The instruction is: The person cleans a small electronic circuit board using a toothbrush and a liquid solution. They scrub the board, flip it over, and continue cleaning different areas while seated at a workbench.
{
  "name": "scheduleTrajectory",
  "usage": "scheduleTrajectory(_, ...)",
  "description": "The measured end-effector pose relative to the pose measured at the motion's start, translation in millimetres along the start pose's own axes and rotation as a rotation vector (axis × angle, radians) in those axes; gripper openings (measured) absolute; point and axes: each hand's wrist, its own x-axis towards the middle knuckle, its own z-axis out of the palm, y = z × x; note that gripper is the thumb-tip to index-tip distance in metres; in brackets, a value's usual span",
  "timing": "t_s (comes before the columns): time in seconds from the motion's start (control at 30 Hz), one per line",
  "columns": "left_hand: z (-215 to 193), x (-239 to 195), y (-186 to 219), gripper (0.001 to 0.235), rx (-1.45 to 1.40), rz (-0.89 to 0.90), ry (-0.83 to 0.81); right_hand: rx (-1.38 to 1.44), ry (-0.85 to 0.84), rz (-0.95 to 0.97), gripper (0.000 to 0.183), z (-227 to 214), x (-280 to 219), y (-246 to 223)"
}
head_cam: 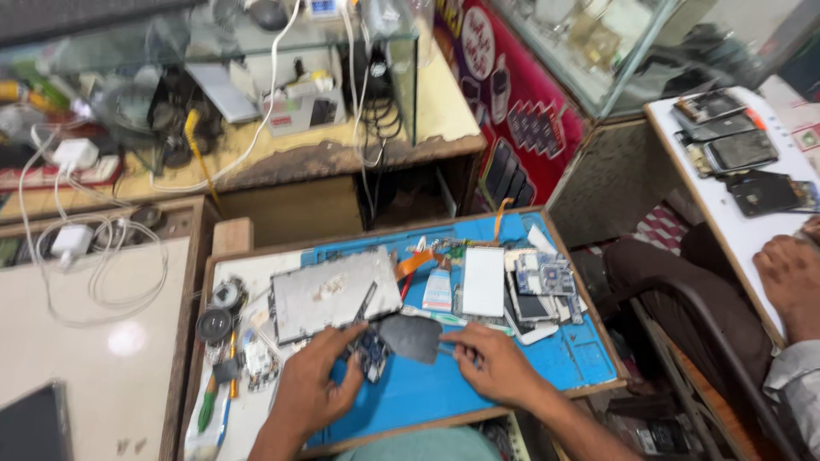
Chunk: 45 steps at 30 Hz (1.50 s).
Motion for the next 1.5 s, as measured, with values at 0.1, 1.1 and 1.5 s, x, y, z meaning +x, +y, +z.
scheduleTrajectory(0.1, 0.9, 11.1, 0.4, 0.073, 0.057, 0.091, -0.027, -0.078, -0.034, -0.146, 0.033, -6.8, 1.4, -2.4)
scheduleTrajectory(1.1, 103.0, 12.5, -51.7, 0.041, -0.447, -0.154, 0.157, -0.197, 0.056, -0.42, 0.015, -8.4, -0.7, 30.0)
scheduleTrajectory(1.5, 77.2, 14.7, -26.0, 0.043, -0.402, -0.135, 0.155, -0.08, 0.067, -0.371, 0.021, -2.0, 18.8, -1.5)
